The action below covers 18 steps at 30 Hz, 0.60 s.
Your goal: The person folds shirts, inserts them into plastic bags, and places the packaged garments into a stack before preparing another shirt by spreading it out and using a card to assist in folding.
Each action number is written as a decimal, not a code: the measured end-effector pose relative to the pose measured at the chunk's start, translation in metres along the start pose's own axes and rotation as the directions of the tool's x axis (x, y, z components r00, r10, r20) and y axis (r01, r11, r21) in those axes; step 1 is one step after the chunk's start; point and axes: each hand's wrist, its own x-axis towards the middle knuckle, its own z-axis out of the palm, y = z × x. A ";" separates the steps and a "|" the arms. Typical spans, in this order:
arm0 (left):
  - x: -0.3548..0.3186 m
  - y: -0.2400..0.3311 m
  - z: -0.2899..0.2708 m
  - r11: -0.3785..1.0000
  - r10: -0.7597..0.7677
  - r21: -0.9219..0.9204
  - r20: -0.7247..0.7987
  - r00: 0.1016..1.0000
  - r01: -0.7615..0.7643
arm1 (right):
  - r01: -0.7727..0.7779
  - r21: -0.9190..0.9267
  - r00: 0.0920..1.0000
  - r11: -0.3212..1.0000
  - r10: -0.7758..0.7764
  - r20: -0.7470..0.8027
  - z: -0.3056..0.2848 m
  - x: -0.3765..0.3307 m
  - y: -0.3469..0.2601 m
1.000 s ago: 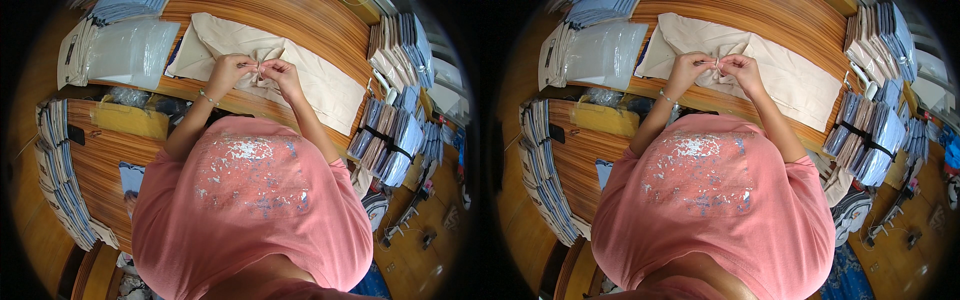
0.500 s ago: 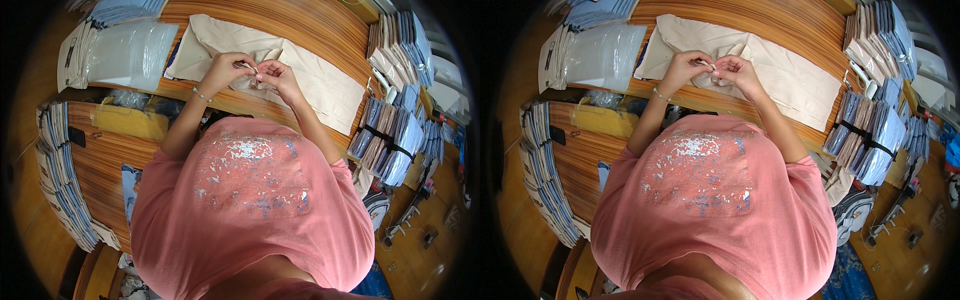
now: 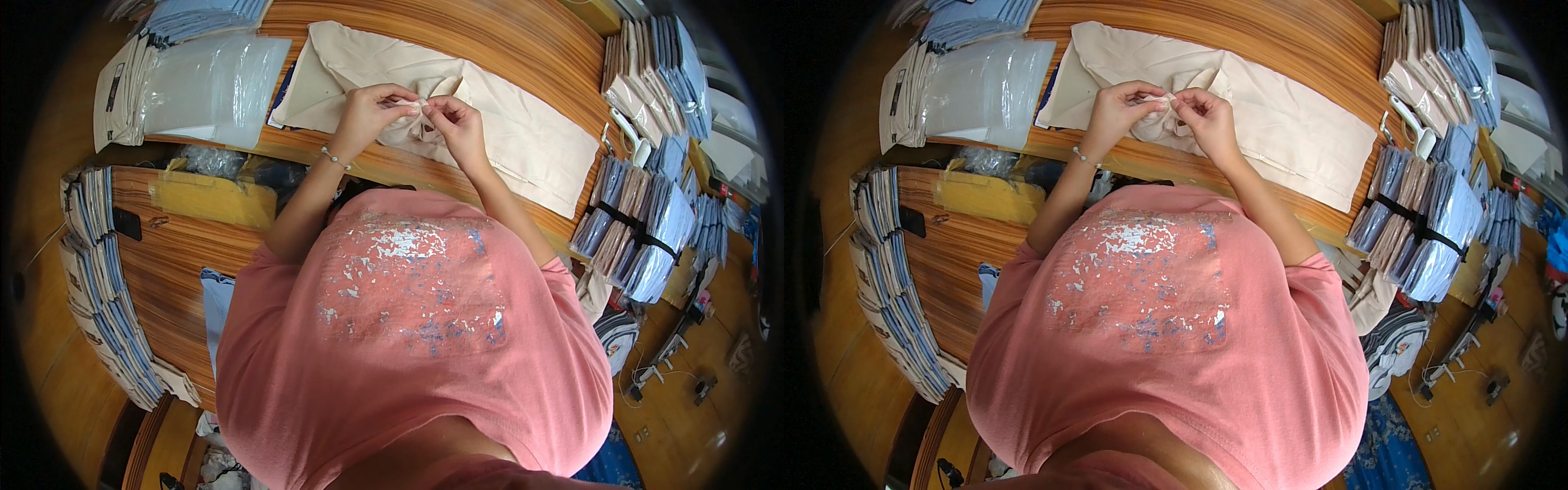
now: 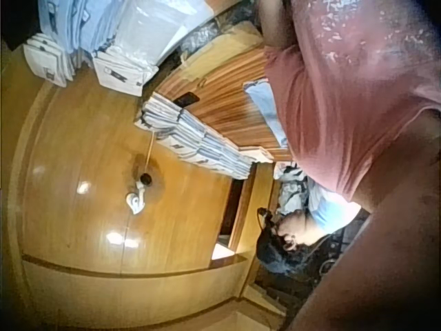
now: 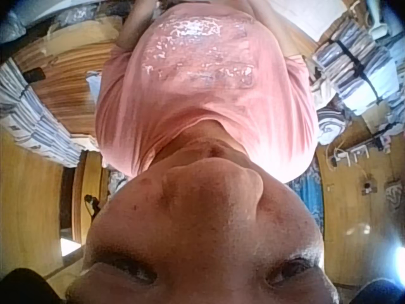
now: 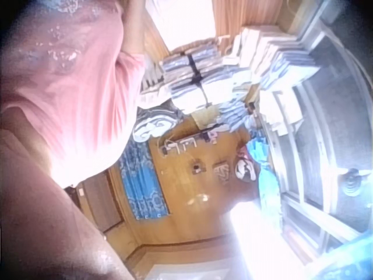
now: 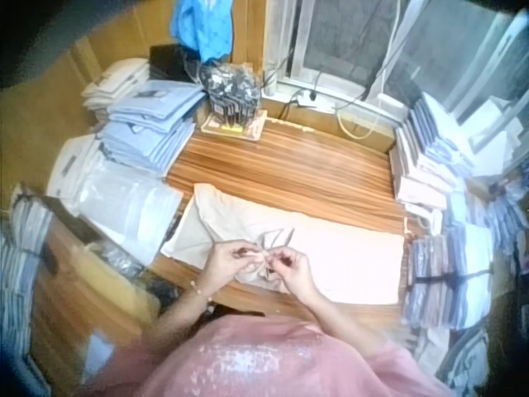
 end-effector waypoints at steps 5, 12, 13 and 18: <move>0.000 0.002 0.004 0.999 -0.025 0.027 -0.038 0.999 0.026 | 0.015 0.016 1.000 1.000 -0.014 -0.021 0.000 0.000 0.005; 0.004 -0.001 0.001 0.993 -0.095 0.071 0.020 0.995 0.093 | 0.034 -0.013 0.999 0.999 -0.035 -0.036 -0.003 0.000 0.007; 0.005 -0.006 0.000 0.995 -0.085 0.056 0.024 0.996 0.084 | 0.034 0.004 0.999 0.999 -0.034 -0.041 -0.001 -0.001 0.008; 0.006 0.002 0.002 0.994 -0.101 0.047 0.009 0.995 0.101 | 0.048 0.022 0.996 0.999 -0.046 -0.076 0.000 -0.002 0.009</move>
